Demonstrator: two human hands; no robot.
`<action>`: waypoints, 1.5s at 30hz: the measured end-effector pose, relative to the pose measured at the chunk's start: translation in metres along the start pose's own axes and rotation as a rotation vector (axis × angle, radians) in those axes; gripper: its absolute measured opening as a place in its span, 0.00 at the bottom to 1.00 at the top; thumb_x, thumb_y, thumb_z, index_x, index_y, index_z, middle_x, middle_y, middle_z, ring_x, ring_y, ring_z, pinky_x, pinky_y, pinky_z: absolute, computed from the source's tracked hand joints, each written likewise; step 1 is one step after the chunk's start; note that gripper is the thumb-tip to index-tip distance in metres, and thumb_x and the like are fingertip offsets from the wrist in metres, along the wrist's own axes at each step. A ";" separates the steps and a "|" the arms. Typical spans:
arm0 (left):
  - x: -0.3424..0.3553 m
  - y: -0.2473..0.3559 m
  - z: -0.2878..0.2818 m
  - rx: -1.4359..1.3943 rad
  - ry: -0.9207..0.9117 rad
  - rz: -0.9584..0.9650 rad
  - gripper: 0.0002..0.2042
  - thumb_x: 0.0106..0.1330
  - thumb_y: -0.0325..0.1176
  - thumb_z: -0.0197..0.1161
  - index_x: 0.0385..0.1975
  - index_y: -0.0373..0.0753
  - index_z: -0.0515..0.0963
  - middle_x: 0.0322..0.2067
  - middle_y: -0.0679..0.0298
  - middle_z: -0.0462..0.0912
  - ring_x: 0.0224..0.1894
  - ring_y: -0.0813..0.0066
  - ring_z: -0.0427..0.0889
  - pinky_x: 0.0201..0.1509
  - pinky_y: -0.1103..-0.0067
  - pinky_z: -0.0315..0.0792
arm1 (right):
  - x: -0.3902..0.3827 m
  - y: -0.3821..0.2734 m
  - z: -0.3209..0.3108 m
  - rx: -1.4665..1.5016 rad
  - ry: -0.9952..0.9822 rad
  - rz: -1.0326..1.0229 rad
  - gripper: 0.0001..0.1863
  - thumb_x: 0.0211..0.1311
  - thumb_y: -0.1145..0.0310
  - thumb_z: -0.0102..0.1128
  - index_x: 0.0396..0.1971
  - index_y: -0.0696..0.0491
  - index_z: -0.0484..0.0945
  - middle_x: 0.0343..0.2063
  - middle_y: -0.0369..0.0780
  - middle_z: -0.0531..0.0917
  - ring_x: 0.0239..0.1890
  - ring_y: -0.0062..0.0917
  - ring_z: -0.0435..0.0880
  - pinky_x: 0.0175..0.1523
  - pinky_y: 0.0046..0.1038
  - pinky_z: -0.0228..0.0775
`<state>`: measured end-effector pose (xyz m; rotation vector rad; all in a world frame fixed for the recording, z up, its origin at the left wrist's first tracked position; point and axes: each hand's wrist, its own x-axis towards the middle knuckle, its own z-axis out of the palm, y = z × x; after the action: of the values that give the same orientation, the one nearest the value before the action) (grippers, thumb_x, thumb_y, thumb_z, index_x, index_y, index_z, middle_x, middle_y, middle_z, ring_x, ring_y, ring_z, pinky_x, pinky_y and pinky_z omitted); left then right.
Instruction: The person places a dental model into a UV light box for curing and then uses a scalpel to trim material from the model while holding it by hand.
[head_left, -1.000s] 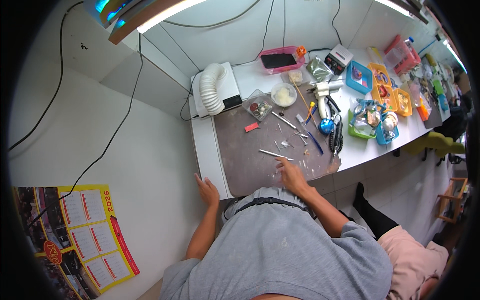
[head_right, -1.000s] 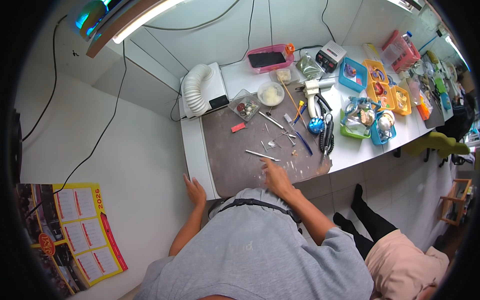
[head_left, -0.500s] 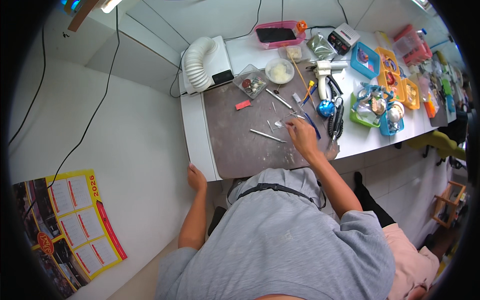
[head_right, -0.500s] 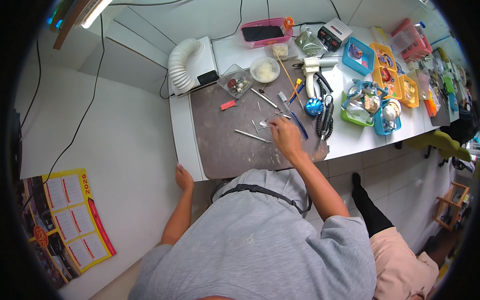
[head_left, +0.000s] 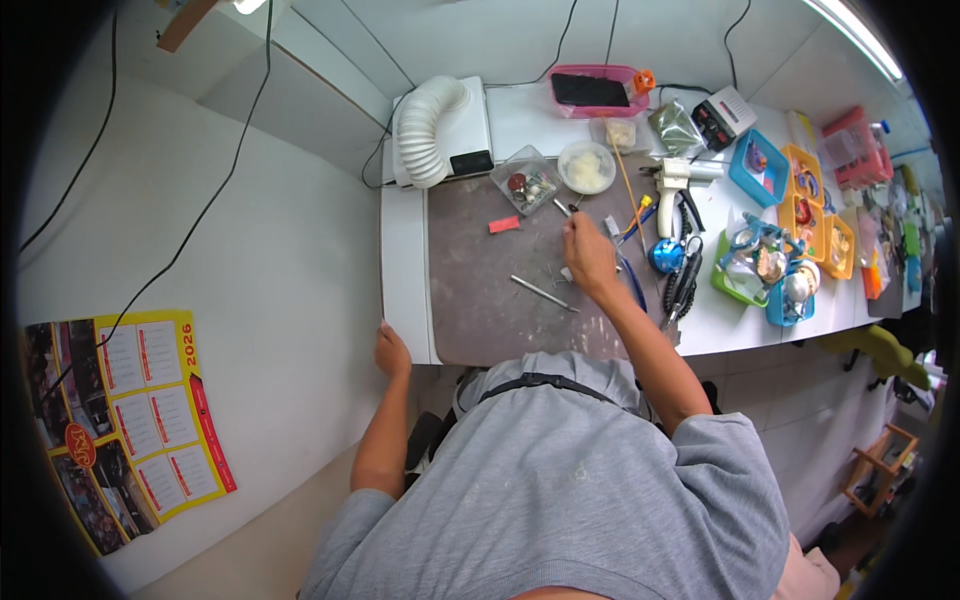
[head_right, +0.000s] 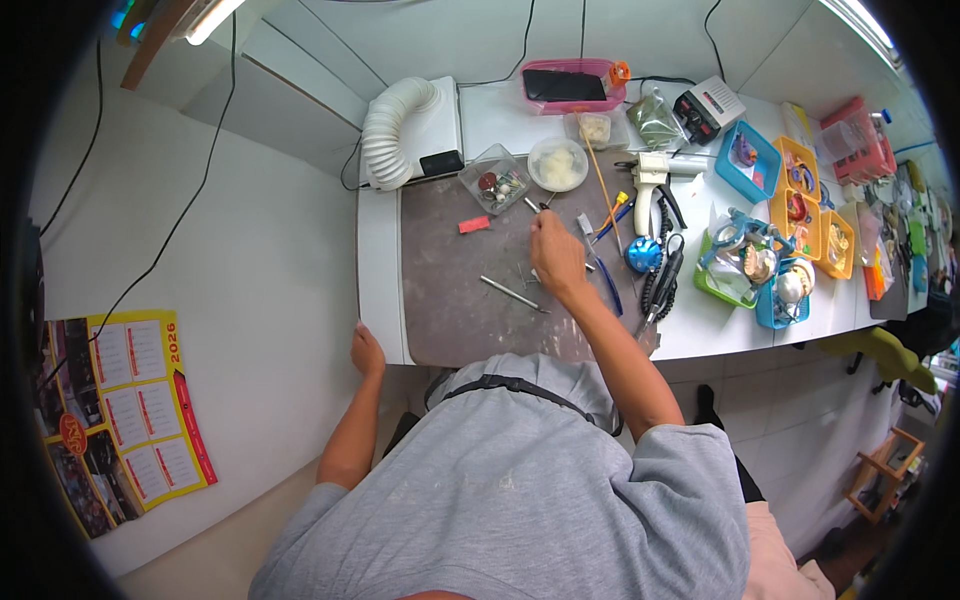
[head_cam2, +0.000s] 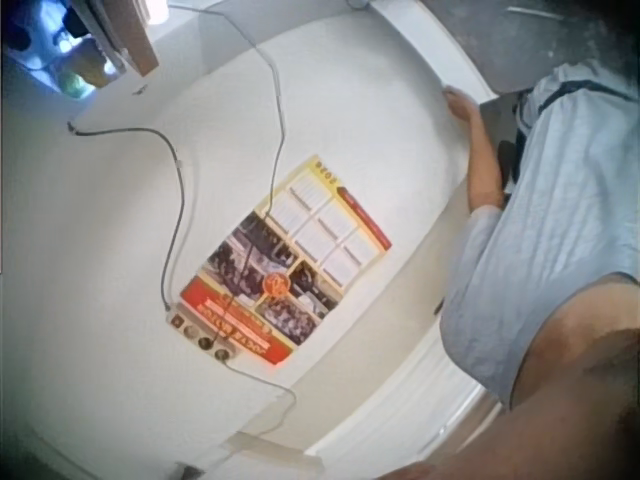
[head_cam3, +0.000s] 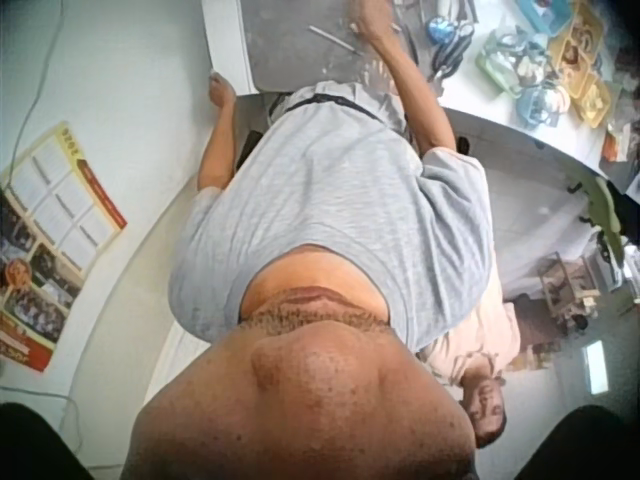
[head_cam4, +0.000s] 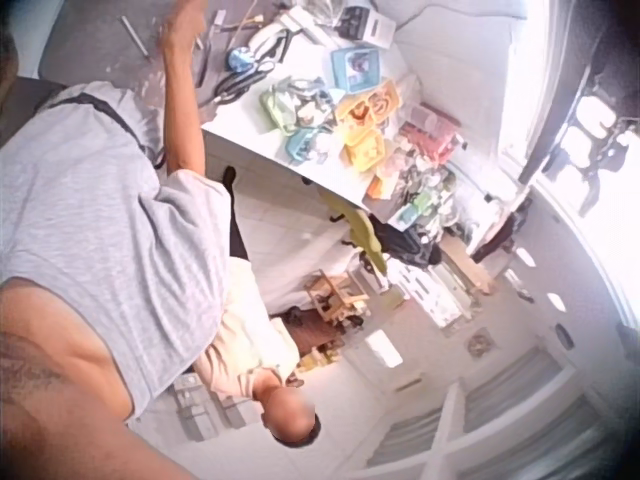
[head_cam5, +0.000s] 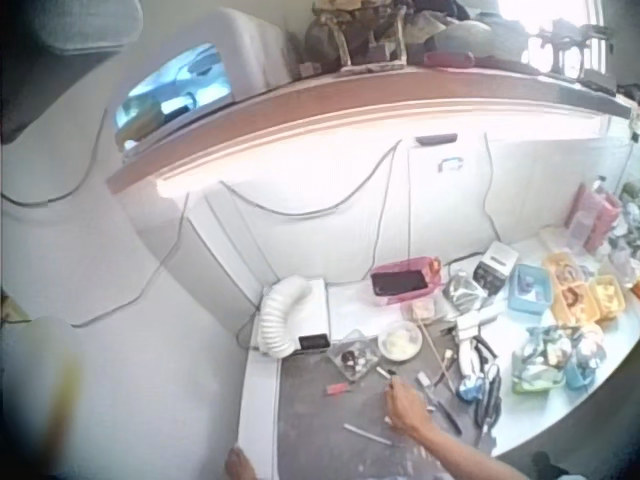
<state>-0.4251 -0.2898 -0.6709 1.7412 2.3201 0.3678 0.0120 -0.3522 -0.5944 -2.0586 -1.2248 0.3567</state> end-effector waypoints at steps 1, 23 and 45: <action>-0.003 0.002 -0.001 0.009 -0.008 0.000 0.27 0.79 0.52 0.40 0.47 0.35 0.81 0.40 0.44 0.86 0.44 0.39 0.83 0.50 0.53 0.74 | -0.004 0.006 -0.005 -0.003 0.009 0.058 0.11 0.70 0.63 0.57 0.32 0.56 0.75 0.34 0.49 0.82 0.37 0.49 0.83 0.39 0.48 0.72; 0.037 0.027 -0.010 -0.071 -0.165 -0.571 0.42 0.79 0.60 0.26 0.37 0.29 0.85 0.39 0.44 0.87 0.44 0.42 0.85 0.53 0.56 0.76 | -0.014 -0.022 0.014 -0.136 -0.114 -0.136 0.07 0.60 0.74 0.59 0.33 0.53 0.86 0.33 0.47 0.83 0.38 0.45 0.85 0.40 0.45 0.76; 0.036 0.049 -0.010 -0.105 -0.042 -0.627 0.37 0.80 0.54 0.32 0.34 0.27 0.84 0.38 0.40 0.86 0.43 0.40 0.85 0.51 0.55 0.77 | -0.022 -0.030 0.008 -0.220 -0.144 -0.015 0.07 0.58 0.73 0.61 0.35 0.53 0.84 0.36 0.49 0.83 0.36 0.50 0.85 0.42 0.49 0.77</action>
<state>-0.3939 -0.2432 -0.6468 0.8892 2.5954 0.3196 -0.0232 -0.3580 -0.5820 -2.2408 -1.4193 0.3826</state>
